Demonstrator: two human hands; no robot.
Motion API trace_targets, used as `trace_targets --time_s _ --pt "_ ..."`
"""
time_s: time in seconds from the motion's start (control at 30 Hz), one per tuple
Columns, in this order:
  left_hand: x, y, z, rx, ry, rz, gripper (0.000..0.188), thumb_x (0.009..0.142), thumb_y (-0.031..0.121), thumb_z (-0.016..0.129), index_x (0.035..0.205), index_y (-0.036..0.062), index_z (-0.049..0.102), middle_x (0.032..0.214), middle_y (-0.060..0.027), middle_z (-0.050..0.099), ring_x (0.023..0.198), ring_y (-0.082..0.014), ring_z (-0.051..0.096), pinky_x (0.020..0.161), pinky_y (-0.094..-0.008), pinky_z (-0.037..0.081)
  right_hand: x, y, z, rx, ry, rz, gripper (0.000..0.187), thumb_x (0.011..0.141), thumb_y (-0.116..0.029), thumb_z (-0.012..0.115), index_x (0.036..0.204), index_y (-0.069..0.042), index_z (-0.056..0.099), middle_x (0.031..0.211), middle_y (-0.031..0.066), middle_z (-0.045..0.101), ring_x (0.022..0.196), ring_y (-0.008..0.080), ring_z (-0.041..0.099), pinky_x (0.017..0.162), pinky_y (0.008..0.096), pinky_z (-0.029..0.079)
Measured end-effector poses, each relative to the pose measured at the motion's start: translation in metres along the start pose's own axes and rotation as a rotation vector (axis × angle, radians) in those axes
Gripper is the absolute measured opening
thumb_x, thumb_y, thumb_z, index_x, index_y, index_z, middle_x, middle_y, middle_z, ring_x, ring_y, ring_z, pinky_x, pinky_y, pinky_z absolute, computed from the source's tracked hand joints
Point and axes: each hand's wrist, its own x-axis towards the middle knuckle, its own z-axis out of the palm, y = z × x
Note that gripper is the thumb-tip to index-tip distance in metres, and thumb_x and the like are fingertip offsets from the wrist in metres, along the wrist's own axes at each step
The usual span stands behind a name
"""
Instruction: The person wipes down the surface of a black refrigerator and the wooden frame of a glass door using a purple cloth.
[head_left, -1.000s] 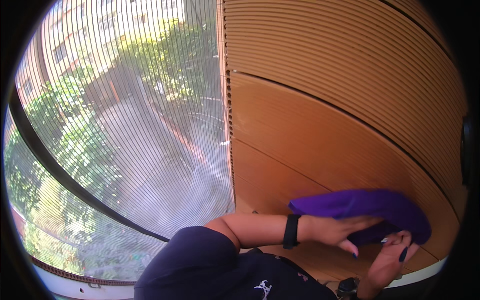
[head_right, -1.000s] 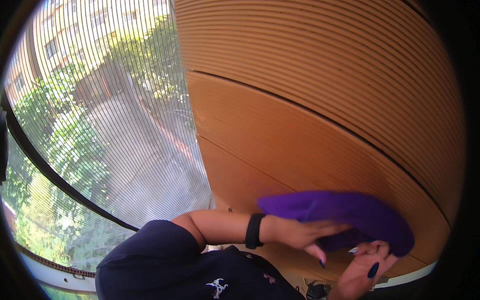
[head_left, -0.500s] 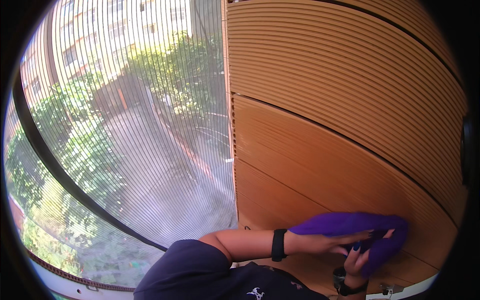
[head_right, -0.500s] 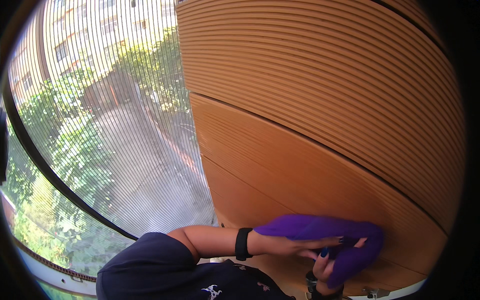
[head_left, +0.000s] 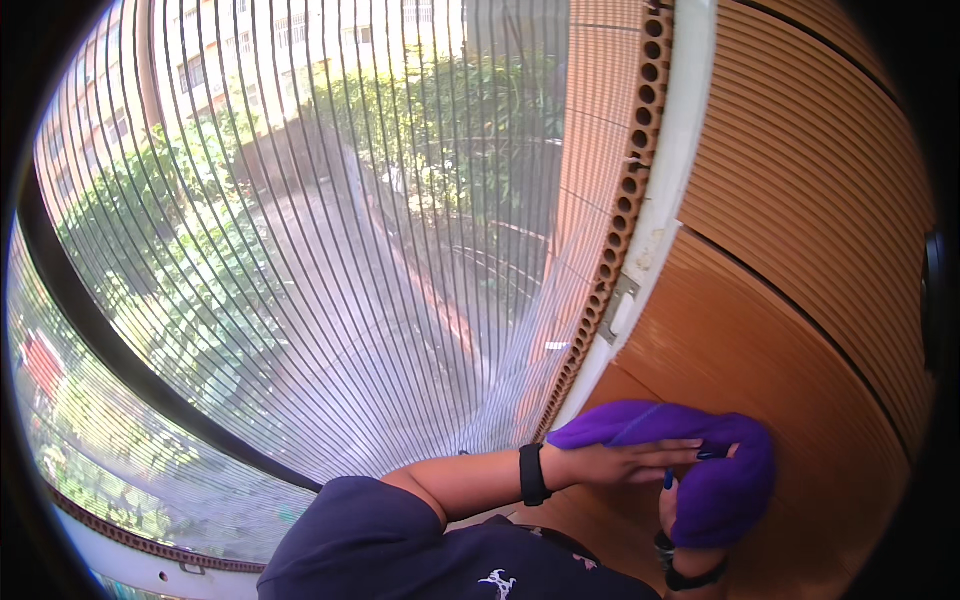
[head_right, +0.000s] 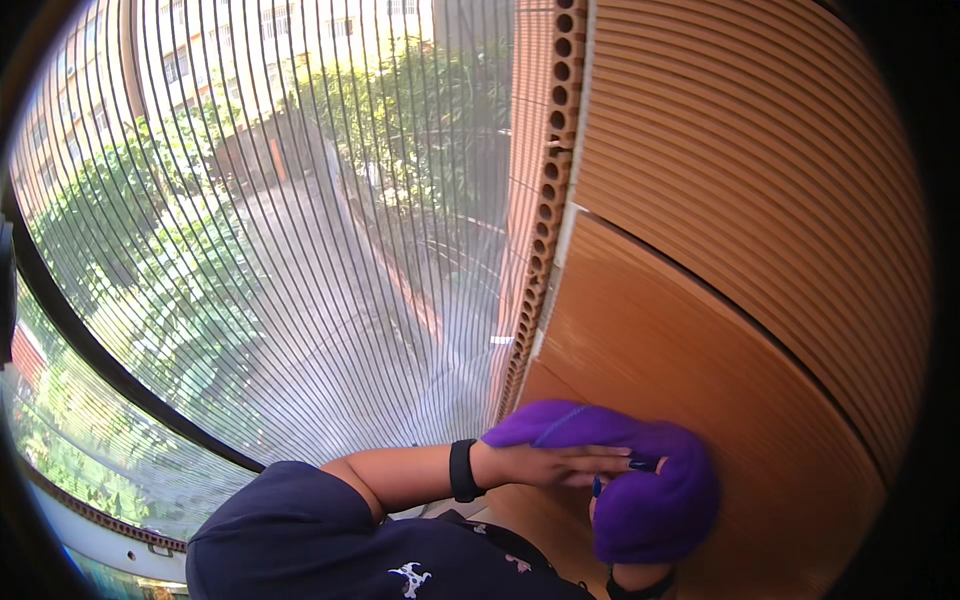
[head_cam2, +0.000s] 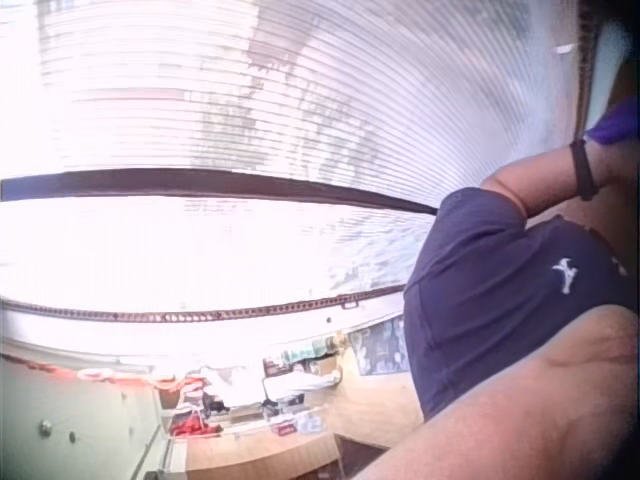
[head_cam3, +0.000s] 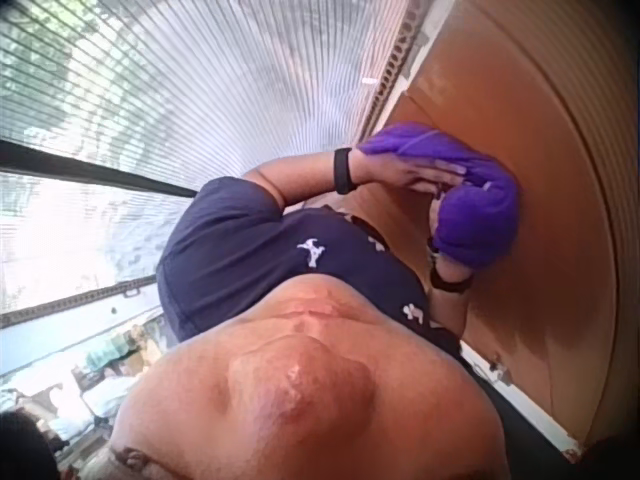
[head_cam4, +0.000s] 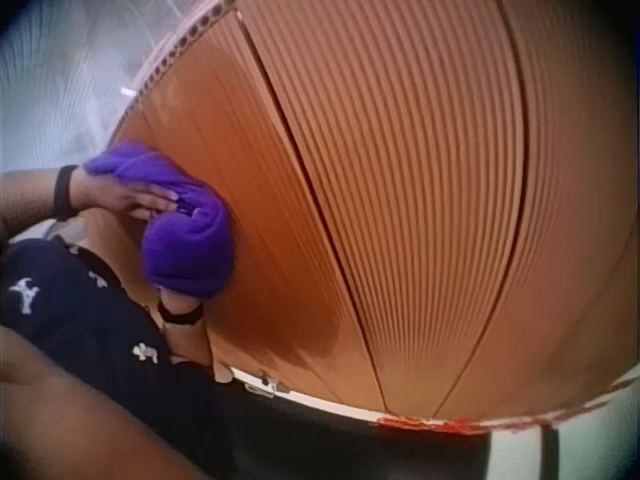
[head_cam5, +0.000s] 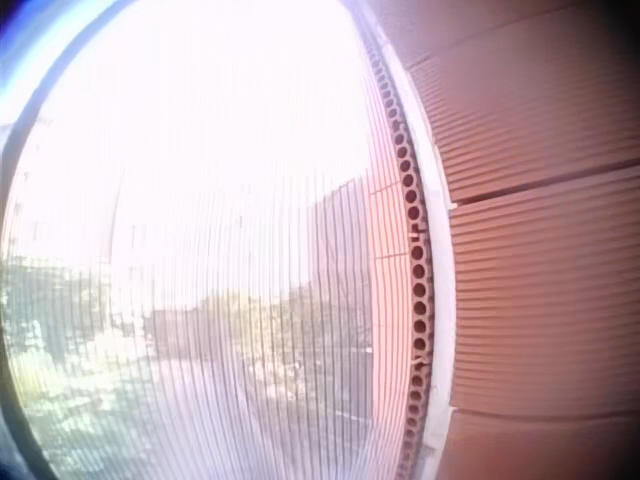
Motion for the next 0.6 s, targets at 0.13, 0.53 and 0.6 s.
trace_targets --time_s 0.13,0.53,0.6 --pt "0.005 0.002 0.007 0.025 0.035 -0.022 0.045 0.08 0.012 0.055 0.124 0.0112 0.042 0.124 -0.01 0.043 0.113 -0.025 0.043 0.094 -0.0348 0.036 0.009 -0.001 -0.016 0.039 0.012 -0.032 0.054 0.077 -0.028 0.049 0.116 0.008 0.038 0.118 0.0273 0.038 0.109 0.0418 0.037 0.093 0.0478 0.028" --pt "0.004 -0.007 0.035 0.118 0.157 0.074 0.049 0.079 0.023 0.057 0.124 0.0113 0.042 0.125 -0.0093 0.042 0.111 -0.0241 0.044 0.094 -0.0346 0.035 -0.01 -0.007 -0.041 0.187 -0.089 -0.026 0.044 0.078 -0.025 0.048 0.112 0.003 0.043 0.111 0.0217 0.045 0.1 0.0345 0.044 0.087 0.043 0.034" --pt "0.005 -0.004 0.041 0.074 0.224 0.09 0.049 0.079 0.026 0.057 0.124 0.0119 0.043 0.125 -0.0081 0.042 0.111 -0.0236 0.044 0.094 -0.0346 0.035 -0.018 -0.009 -0.048 0.213 -0.123 -0.018 0.043 0.078 -0.025 0.048 0.111 0.002 0.044 0.109 0.0208 0.046 0.099 0.0332 0.045 0.086 0.0422 0.035"
